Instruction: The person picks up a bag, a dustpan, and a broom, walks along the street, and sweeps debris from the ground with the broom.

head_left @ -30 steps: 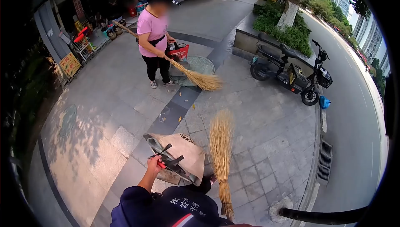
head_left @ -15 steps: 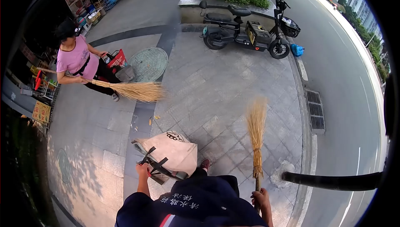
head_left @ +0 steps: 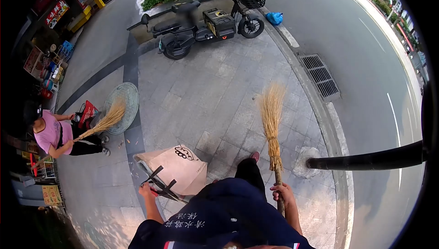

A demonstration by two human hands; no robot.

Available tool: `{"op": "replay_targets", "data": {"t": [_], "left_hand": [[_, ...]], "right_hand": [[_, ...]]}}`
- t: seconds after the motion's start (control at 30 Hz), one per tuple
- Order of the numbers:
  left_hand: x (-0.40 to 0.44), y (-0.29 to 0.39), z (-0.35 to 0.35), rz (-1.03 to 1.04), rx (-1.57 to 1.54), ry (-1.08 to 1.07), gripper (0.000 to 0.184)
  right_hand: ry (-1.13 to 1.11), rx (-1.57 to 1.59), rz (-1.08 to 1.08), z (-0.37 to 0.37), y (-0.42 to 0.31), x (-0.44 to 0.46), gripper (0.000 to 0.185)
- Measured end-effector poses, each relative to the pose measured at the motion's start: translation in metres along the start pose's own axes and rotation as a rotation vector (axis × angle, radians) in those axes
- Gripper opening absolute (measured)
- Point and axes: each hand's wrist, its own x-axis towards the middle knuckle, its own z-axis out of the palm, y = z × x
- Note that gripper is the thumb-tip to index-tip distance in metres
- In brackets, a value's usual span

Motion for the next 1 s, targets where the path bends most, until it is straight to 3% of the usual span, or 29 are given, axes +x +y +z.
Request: {"op": "replay_targets", "data": {"t": [0.13, 0.2, 0.27, 0.33, 0.4, 0.53, 0.7, 0.8, 0.83, 0.93, 1.0], "left_hand": [[-0.029, 0.024, 0.074, -0.002, -0.077, 0.082, 0.015], [-0.046, 0.035, 0.107, 0.039, -0.219, -0.065, 0.018], [-0.076, 0.059, 0.151, 0.029, -0.234, -0.013, 0.020], [-0.089, 0.062, 0.187, 0.008, -0.196, 0.103, 0.021], [-0.098, 0.056, 0.214, -0.069, -0.379, 0.043, 0.021], [-0.094, 0.048, 0.287, -0.192, -0.392, 0.040, 0.023], [-0.080, 0.049, 0.426, -0.284, -0.576, 0.059, 0.033], [-0.094, 0.070, 0.534, -0.372, -0.511, 0.047, 0.034], [-0.070, 0.054, 0.544, -0.500, -0.537, 0.009, 0.035], [-0.093, 0.054, 0.616, -0.392, -0.369, 0.031, 0.039], [-0.095, 0.062, 0.648, -0.449, -0.404, 0.038, 0.040]], "right_hand": [[0.033, -0.053, -0.021, -0.024, -0.050, 0.024, 0.022], [0.065, -0.078, -0.019, -0.032, -0.092, 0.026, 0.022], [0.027, -0.235, 0.006, -0.042, -0.137, 0.039, 0.021], [0.086, -0.272, -0.130, -0.050, -0.166, 0.050, 0.021], [0.104, -0.309, -0.165, -0.055, -0.196, 0.059, 0.021], [0.123, -0.197, -0.197, -0.040, -0.275, 0.097, 0.023], [-0.028, 0.101, -0.059, -0.054, -0.362, 0.189, 0.020], [0.064, 0.049, -0.039, -0.036, -0.421, 0.224, 0.019], [0.088, 0.031, -0.037, -0.035, -0.438, 0.229, 0.018], [0.170, -0.069, -0.056, -0.041, -0.484, 0.240, 0.018], [0.246, -0.118, -0.086, -0.044, -0.508, 0.240, 0.021]]}}
